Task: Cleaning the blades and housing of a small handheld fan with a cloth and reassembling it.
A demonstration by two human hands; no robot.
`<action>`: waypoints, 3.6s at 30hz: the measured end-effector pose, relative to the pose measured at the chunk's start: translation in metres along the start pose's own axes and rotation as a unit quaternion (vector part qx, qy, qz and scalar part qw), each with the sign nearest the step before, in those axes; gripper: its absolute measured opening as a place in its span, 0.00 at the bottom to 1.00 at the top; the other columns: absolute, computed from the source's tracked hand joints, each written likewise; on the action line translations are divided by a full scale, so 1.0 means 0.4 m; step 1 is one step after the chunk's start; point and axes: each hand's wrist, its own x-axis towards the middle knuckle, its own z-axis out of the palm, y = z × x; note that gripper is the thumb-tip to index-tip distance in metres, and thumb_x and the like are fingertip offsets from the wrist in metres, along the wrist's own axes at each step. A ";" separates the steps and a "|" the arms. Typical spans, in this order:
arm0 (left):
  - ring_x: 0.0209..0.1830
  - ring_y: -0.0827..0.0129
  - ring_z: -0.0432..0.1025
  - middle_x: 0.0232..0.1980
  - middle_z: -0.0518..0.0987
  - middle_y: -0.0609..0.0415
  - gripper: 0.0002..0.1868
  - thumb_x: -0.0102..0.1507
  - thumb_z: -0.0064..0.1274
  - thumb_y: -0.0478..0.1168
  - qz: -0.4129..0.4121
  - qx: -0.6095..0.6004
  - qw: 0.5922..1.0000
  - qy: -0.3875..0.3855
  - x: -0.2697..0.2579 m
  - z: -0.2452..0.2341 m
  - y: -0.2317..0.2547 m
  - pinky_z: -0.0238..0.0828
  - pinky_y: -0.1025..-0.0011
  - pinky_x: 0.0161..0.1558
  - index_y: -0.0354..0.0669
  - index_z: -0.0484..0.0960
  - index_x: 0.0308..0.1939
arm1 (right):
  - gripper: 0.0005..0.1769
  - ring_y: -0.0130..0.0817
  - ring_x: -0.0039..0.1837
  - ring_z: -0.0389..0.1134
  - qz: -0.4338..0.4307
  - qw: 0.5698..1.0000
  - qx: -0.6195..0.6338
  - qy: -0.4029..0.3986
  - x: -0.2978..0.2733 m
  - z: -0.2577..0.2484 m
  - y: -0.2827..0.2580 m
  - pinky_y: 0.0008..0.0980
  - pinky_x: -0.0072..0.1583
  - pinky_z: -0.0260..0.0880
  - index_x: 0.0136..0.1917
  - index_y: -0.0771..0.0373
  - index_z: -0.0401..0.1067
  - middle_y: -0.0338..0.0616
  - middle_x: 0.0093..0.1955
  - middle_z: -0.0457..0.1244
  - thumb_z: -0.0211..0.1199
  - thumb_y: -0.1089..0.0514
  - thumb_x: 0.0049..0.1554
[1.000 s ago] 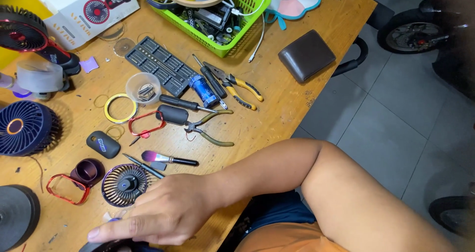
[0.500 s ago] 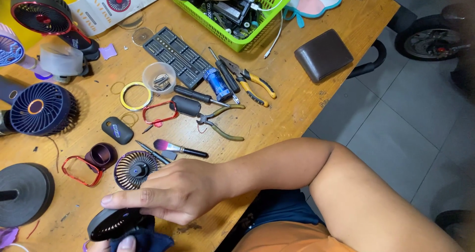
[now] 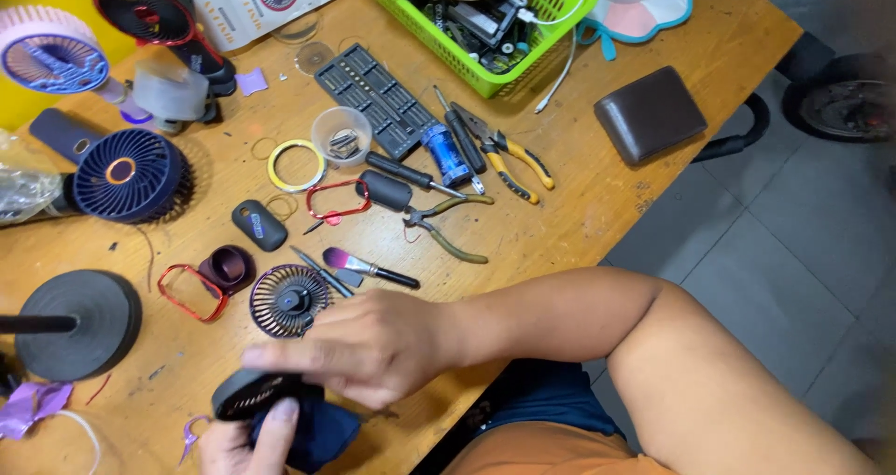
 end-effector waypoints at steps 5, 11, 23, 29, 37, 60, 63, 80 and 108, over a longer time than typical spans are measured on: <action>0.43 0.76 0.79 0.42 0.94 0.57 0.17 0.68 0.62 0.47 -0.024 0.128 0.991 -0.003 0.077 0.042 0.086 0.80 0.70 0.49 0.41 0.96 0.53 | 0.30 0.58 0.65 0.82 0.039 0.996 0.069 0.045 0.034 -0.033 -0.001 0.45 0.70 0.85 0.92 0.62 0.54 0.62 0.78 0.72 0.55 0.61 0.82; 0.33 0.74 0.70 0.32 0.79 0.66 0.08 0.71 0.64 0.47 0.009 0.152 0.986 -0.061 0.085 0.053 0.148 0.73 0.70 0.41 0.51 0.89 0.40 | 0.30 0.62 0.75 0.81 0.115 0.990 0.039 0.075 0.040 -0.046 -0.007 0.46 0.78 0.83 0.89 0.70 0.54 0.69 0.84 0.66 0.53 0.61 0.78; 0.51 0.75 0.81 0.52 0.92 0.61 0.19 0.75 0.53 0.47 0.062 0.062 0.981 -0.174 0.092 0.042 0.169 0.79 0.70 0.59 0.44 0.91 0.64 | 0.32 0.53 0.69 0.82 0.179 0.977 0.116 0.027 0.046 -0.049 0.009 0.40 0.73 0.81 0.90 0.65 0.54 0.63 0.78 0.70 0.52 0.54 0.79; 0.39 0.78 0.76 0.39 0.86 0.68 0.16 0.76 0.51 0.51 0.013 0.144 0.980 -0.137 0.086 0.054 0.177 0.76 0.71 0.46 0.54 0.93 0.53 | 0.29 0.59 0.80 0.77 0.139 0.987 0.015 0.083 0.053 -0.074 -0.001 0.44 0.83 0.77 0.87 0.73 0.59 0.68 0.84 0.66 0.54 0.61 0.77; 0.25 0.67 0.68 0.24 0.77 0.61 0.17 0.76 0.53 0.47 0.098 0.225 0.968 -0.045 0.096 0.045 0.112 0.70 0.64 0.35 0.50 0.79 0.32 | 0.33 0.51 0.63 0.84 0.182 0.979 0.071 0.050 0.054 -0.061 -0.006 0.37 0.71 0.83 0.89 0.66 0.55 0.63 0.78 0.71 0.57 0.55 0.77; 0.22 0.69 0.58 0.23 0.63 0.61 0.20 0.75 0.55 0.45 0.174 0.209 0.962 -0.015 0.097 0.052 0.128 0.63 0.65 0.29 0.48 0.73 0.29 | 0.31 0.27 0.33 0.65 0.234 0.965 0.049 0.107 0.056 -0.072 -0.008 0.31 0.39 0.67 0.87 0.66 0.62 0.42 0.52 0.64 0.60 0.57 0.74; 0.23 0.69 0.62 0.24 0.68 0.62 0.15 0.74 0.55 0.44 0.152 0.196 0.969 -0.021 0.097 0.052 0.132 0.66 0.67 0.30 0.48 0.78 0.32 | 0.33 0.33 0.34 0.70 0.234 0.968 0.075 0.051 0.050 -0.058 -0.011 0.34 0.41 0.72 0.88 0.64 0.59 0.47 0.55 0.69 0.59 0.54 0.75; 0.21 0.67 0.65 0.22 0.72 0.59 0.11 0.71 0.59 0.43 0.212 0.229 0.950 0.023 0.094 0.064 0.162 0.68 0.66 0.32 0.48 0.84 0.33 | 0.31 0.26 0.30 0.61 0.221 0.970 0.042 0.093 0.052 -0.070 -0.007 0.32 0.37 0.64 0.87 0.67 0.63 0.34 0.33 0.63 0.60 0.57 0.74; 0.22 0.70 0.67 0.23 0.73 0.60 0.09 0.71 0.56 0.42 0.213 0.228 0.950 0.032 0.091 0.062 0.146 0.69 0.69 0.33 0.48 0.91 0.43 | 0.33 0.36 0.38 0.72 0.208 0.973 0.083 0.059 0.053 -0.072 -0.018 0.35 0.46 0.75 0.88 0.67 0.58 0.46 0.48 0.71 0.57 0.52 0.77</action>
